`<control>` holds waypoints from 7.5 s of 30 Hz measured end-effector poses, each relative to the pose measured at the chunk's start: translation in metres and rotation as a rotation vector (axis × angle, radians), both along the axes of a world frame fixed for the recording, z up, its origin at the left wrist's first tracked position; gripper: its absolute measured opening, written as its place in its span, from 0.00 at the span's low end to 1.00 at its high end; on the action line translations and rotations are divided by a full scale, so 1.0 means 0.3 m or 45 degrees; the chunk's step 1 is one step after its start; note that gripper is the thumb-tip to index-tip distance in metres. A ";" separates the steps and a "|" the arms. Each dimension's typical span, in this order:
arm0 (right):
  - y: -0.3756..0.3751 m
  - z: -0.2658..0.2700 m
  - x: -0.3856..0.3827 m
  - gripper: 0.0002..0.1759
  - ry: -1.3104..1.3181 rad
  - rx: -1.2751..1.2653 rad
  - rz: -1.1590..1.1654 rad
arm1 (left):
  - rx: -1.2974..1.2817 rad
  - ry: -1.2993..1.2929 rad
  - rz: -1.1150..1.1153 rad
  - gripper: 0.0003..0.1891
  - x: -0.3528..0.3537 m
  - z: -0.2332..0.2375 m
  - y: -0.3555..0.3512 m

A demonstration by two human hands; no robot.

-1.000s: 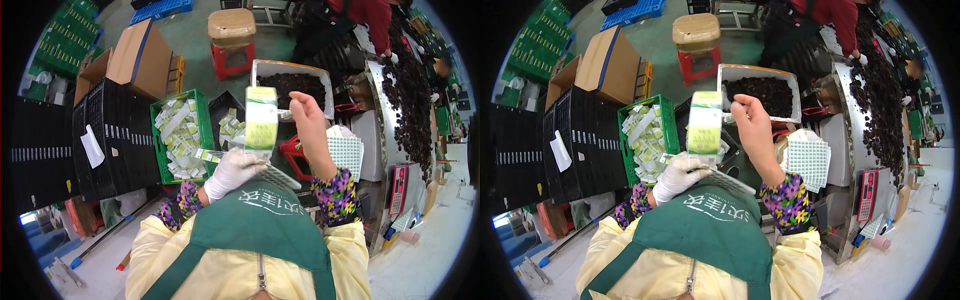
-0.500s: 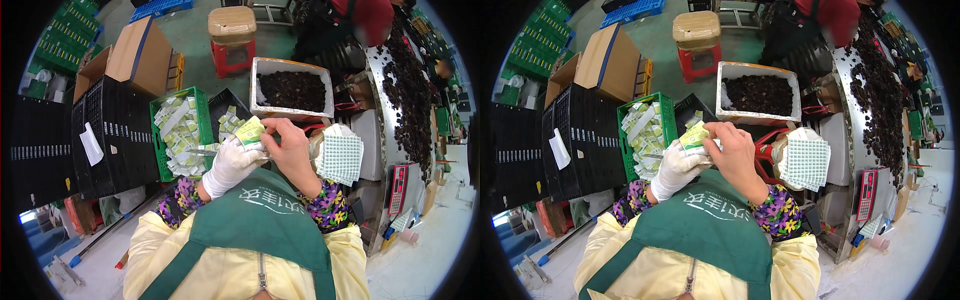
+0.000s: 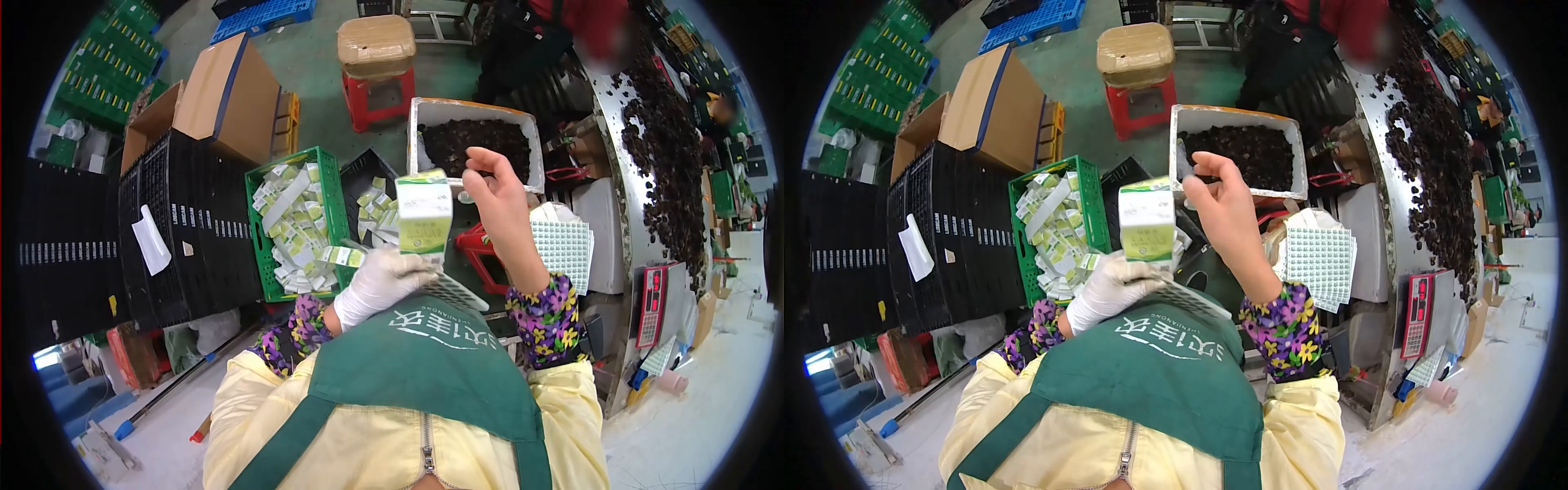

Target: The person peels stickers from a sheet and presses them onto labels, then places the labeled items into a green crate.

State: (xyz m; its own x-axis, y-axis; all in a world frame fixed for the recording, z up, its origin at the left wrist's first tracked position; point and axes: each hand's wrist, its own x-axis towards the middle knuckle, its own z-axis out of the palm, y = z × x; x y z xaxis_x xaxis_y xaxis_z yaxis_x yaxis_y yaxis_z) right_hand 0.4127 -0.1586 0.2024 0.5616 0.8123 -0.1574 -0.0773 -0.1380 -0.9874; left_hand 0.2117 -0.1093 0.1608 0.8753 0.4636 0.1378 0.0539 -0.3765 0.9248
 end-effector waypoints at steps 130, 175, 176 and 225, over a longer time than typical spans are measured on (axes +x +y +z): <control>-0.058 0.040 -0.118 0.12 -0.606 0.077 0.341 | 0.551 -0.134 0.149 0.11 0.013 0.084 0.055; -0.152 -0.042 -0.028 0.11 -0.926 0.085 0.417 | -0.490 -0.102 0.512 0.07 -0.020 0.042 0.077; -0.164 -0.048 -0.032 0.11 -0.925 0.083 0.417 | -0.670 -0.128 0.587 0.08 -0.016 0.056 0.082; -0.044 -0.023 -0.096 0.10 -0.075 -0.131 0.353 | 0.478 -0.139 0.142 0.09 0.023 0.060 0.081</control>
